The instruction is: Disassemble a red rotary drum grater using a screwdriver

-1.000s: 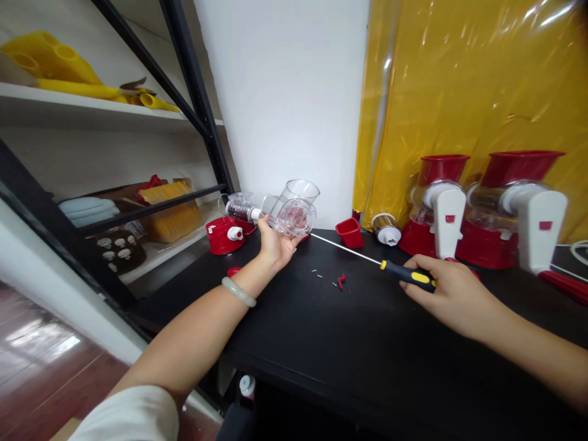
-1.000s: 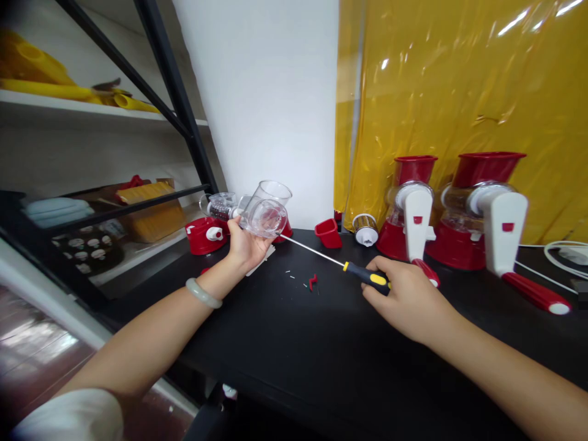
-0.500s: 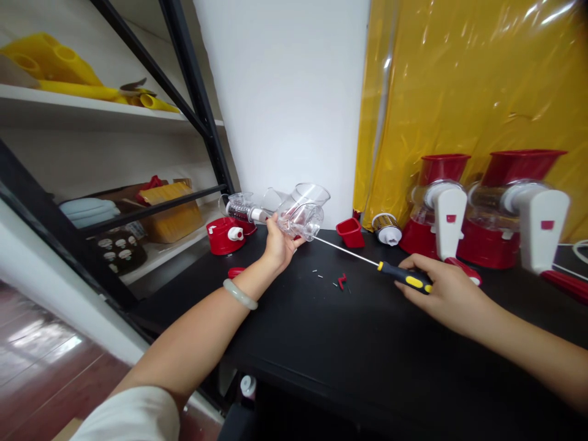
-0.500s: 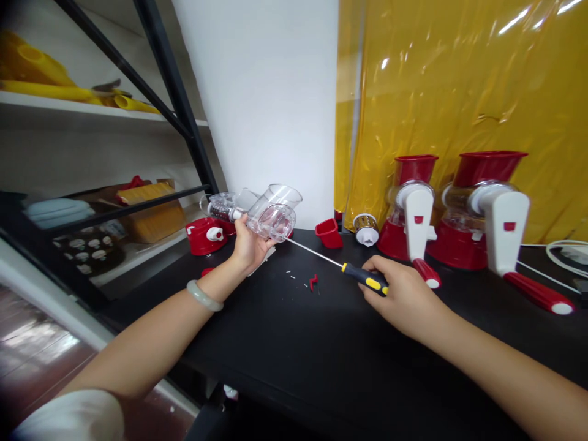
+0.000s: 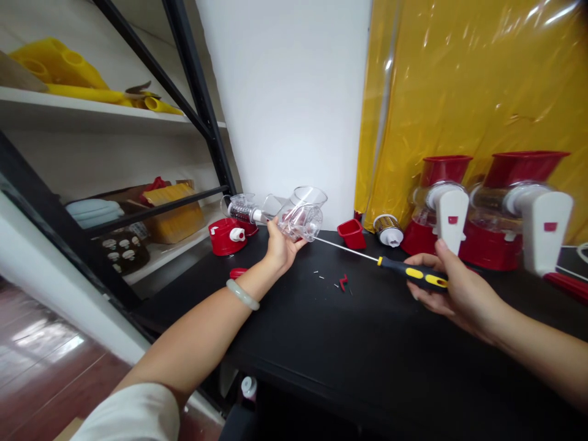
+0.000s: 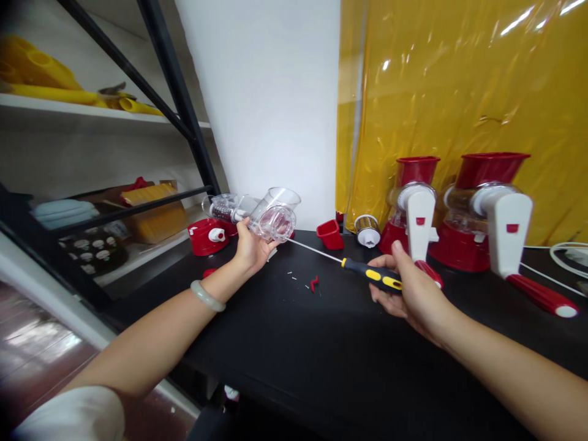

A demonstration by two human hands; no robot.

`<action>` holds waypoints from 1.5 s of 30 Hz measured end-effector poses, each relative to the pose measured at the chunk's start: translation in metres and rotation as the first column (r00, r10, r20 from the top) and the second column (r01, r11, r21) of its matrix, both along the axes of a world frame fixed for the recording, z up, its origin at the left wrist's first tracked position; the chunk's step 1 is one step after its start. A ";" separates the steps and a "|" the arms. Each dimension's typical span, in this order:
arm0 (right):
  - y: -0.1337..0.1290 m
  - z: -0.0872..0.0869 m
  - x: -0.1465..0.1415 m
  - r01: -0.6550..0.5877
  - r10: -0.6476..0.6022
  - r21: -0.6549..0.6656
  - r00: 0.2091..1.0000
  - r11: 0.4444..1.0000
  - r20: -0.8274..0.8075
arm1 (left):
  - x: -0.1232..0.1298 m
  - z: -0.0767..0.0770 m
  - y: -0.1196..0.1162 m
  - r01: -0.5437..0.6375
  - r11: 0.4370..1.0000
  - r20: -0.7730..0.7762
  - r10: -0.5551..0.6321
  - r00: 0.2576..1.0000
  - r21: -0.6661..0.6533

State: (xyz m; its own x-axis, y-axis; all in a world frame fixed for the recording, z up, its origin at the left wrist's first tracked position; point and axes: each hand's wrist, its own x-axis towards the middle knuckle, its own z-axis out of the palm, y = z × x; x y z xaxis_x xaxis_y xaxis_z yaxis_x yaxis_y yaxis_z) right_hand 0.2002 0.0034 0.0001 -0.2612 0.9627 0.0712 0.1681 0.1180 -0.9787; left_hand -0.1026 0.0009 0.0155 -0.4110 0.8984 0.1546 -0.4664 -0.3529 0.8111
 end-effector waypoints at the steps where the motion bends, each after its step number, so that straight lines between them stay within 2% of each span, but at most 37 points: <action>1: 0.000 0.000 0.001 0.021 -0.019 -0.059 0.999 0.998 0.036 | 0.001 0.000 -0.001 -0.003 1.000 -0.003 0.003 1.000 -0.001; 3: 0.002 0.000 0.003 0.050 -0.044 -0.113 0.997 0.992 0.056 | 0.002 0.001 -0.002 -0.007 1.000 -0.017 0.007 1.000 0.005; 4: 0.004 0.000 0.004 0.053 -0.049 -0.052 0.996 0.997 0.074 | 0.003 0.001 -0.002 -0.010 1.000 -0.023 0.010 1.000 0.009; 6: 0.006 0.000 0.008 0.072 -0.090 0.168 0.991 0.983 0.103 | 0.003 0.000 -0.002 -0.021 1.000 -0.024 0.021 0.999 0.021; 7: 0.008 0.000 0.010 0.083 -0.121 0.296 0.986 0.952 0.113 | 0.002 0.000 -0.002 -0.023 0.999 -0.020 0.023 1.000 0.026; 9: 0.009 0.000 0.012 0.091 -0.179 0.533 0.977 0.841 0.116 | 0.001 -0.002 -0.001 -0.020 0.999 -0.005 0.020 1.000 0.035; 10: 0.010 0.000 0.012 0.085 -0.191 0.605 0.975 0.792 0.113 | 0.001 -0.003 0.000 -0.020 0.999 0.006 0.019 1.000 0.039; 11: 0.010 -0.001 0.011 0.084 -0.190 0.632 0.977 0.770 0.101 | 0.001 -0.004 0.000 -0.021 0.999 0.019 0.020 1.000 0.042; 13: 0.010 -0.002 0.008 0.126 -0.177 0.597 0.984 0.792 0.028 | 0.001 -0.005 0.001 -0.031 0.999 0.043 0.029 0.999 0.038; 15: 0.011 -0.004 0.005 0.176 -0.144 0.439 0.984 0.881 -0.105 | 0.003 -0.005 0.000 -0.042 0.998 0.064 0.040 0.997 0.038; 17: 0.011 -0.005 0.003 0.117 -0.080 0.171 0.975 0.978 -0.209 | 0.004 -0.005 -0.001 -0.049 0.998 0.075 0.046 0.996 0.048; 19: 0.012 -0.007 0.003 0.014 -0.020 -0.030 0.978 0.999 -0.208 | 0.006 -0.004 -0.002 -0.047 0.997 0.073 0.043 0.996 0.056; 20: 0.012 -0.007 0.004 -0.004 -0.005 -0.054 0.986 0.999 -0.164 | 0.006 -0.005 -0.003 -0.043 0.998 0.070 0.039 0.997 0.055; 21: 0.012 -0.008 0.006 0.003 -0.006 -0.027 0.995 1.000 -0.100 | 0.007 -0.005 -0.003 -0.039 0.998 0.067 0.036 0.997 0.051; 23: 0.013 -0.009 0.009 0.067 -0.066 0.111 0.998 0.992 -0.011 | 0.007 -0.005 -0.003 -0.041 0.998 0.068 0.037 0.997 0.048; 25: 0.013 -0.010 0.011 0.130 -0.127 0.248 0.991 0.960 -0.028 | 0.007 -0.004 -0.003 -0.057 0.997 0.080 0.052 0.995 0.053; 27: 0.010 -0.009 0.010 0.162 -0.128 0.300 0.983 0.940 -0.130 | 0.007 -0.003 -0.003 -0.067 0.996 0.094 0.061 0.994 0.057; 31: 0.003 -0.006 0.003 0.118 -0.059 0.141 0.928 0.983 -0.367 | 0.008 0.000 -0.005 -0.059 0.997 0.099 0.053 0.994 0.056; 33: 0.002 -0.006 0.001 0.075 -0.044 0.057 0.907 0.996 -0.420 | 0.008 0.002 -0.006 -0.072 0.994 0.098 0.064 0.993 0.078; 35: 0.005 -0.009 0.001 0.021 -0.029 -0.024 0.918 0.999 -0.396 | 0.008 0.003 -0.007 -0.087 0.991 0.095 0.077 0.992 0.103; 37: 0.009 -0.013 0.002 -0.020 -0.004 -0.079 0.956 0.997 -0.292 | 0.007 0.004 -0.007 -0.094 0.989 0.086 0.085 0.993 0.111; 40: 0.014 -0.017 0.005 0.027 -0.028 -0.010 0.985 1.000 -0.172 | 0.007 0.006 -0.008 -0.096 0.989 0.076 0.088 0.993 0.115; 43: 0.012 -0.014 0.006 0.088 -0.050 0.146 0.969 0.985 -0.241 | 0.006 0.009 -0.009 -0.131 0.984 0.082 0.122 0.989 0.119; 45: 0.006 -0.008 0.004 0.078 -0.025 0.150 0.944 0.986 -0.328 | 0.005 0.010 -0.009 -0.150 0.981 0.086 0.140 0.986 0.124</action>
